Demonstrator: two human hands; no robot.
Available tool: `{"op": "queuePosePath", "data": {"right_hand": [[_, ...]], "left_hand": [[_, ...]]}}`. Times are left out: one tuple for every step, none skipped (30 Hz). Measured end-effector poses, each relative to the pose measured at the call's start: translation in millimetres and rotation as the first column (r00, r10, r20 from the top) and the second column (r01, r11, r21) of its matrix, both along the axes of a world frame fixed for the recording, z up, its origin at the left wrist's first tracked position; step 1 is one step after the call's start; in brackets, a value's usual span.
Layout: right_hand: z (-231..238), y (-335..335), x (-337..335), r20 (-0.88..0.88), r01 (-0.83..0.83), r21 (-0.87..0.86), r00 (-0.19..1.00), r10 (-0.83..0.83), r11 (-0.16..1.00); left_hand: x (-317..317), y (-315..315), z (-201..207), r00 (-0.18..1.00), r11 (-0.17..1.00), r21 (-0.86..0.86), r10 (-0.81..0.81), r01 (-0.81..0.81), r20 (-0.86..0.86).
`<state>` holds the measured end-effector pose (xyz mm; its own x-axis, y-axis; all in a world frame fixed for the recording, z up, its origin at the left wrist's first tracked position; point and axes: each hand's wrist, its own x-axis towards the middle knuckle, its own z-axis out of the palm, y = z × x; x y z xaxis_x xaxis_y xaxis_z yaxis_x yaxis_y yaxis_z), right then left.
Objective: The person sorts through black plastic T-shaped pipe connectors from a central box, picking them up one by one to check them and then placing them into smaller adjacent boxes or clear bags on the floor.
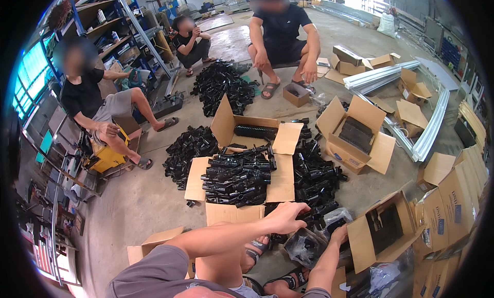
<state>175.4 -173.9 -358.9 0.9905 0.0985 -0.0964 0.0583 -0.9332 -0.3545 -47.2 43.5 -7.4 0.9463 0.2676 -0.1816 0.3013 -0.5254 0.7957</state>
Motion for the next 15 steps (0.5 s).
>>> {"op": "queuePosePath", "data": {"right_hand": [[-7, -3, 4, 0.016, 0.008, 0.001, 1.000, -0.008, 1.000], [-13, -7, 6, 0.163, 0.035, 0.025, 0.986, -0.039, 0.999], [-15, -8, 1, 0.290, 0.049, 0.051, 0.955, -0.062, 0.997], [-13, -11, 2, 0.231, 0.029, 0.120, 0.971, -0.056, 0.992], [-13, -13, 2, 0.235, 0.032, 0.121, 0.970, -0.060, 0.992], [9, 0, -21, 0.149, 0.034, 0.151, 0.987, -0.056, 0.988], [32, 11, -39, 0.077, 0.043, 0.179, 0.995, -0.058, 0.983], [44, 12, -45, 0.126, 0.058, 0.250, 0.988, -0.092, 0.967], [56, 11, -51, 0.170, 0.069, 0.321, 0.977, -0.129, 0.944], [63, 9, -59, 0.211, 0.093, 0.414, 0.958, -0.195, 0.905], [73, 11, -62, 0.262, 0.041, 0.533, 0.942, -0.211, 0.845], [89, 13, -65, 0.295, 0.029, 0.543, 0.929, -0.223, 0.839], [113, 19, -70, 0.370, -0.068, 0.568, 0.911, -0.180, 0.820], [136, 27, -73, 0.417, -0.134, 0.590, 0.895, -0.158, 0.796], [165, 40, -78, 0.451, -0.208, 0.623, 0.883, -0.130, 0.754]], "left_hand": [[2, 0, -3, 1.000, 1.000, 0.018, -0.011, 0.011, 0.012], [5, 0, -5, 0.999, 0.999, 0.037, -0.023, 0.022, 0.024], [5, 1, -6, 0.999, 0.999, 0.038, -0.024, 0.023, 0.026], [6, 0, -7, 0.999, 1.000, 0.023, -0.009, 0.008, 0.038], [7, 1, -7, 0.999, 1.000, 0.007, 0.004, -0.004, 0.050], [0, 5, -13, 0.999, 1.000, 0.006, 0.022, -0.022, 0.032], [-4, 7, -13, 0.998, 0.999, 0.020, 0.043, -0.044, 0.035], [0, 6, -11, 0.997, 0.999, 0.027, 0.045, -0.047, 0.060], [4, 7, -6, 0.997, 0.999, 0.021, 0.035, -0.037, 0.075], [7, 7, -5, 0.996, 0.998, 0.062, 0.019, -0.024, 0.087], [11, 8, -4, 0.995, 0.994, 0.106, -0.002, -0.008, 0.100], [14, 8, -7, 0.987, 0.993, 0.114, 0.009, -0.028, 0.163], [14, 8, -9, 0.978, 0.989, 0.136, 0.029, -0.058, 0.206], [14, 9, -10, 0.975, 0.993, 0.088, 0.063, -0.083, 0.212], [11, 12, -12, 0.972, 0.992, 0.079, 0.073, -0.093, 0.224]]}}
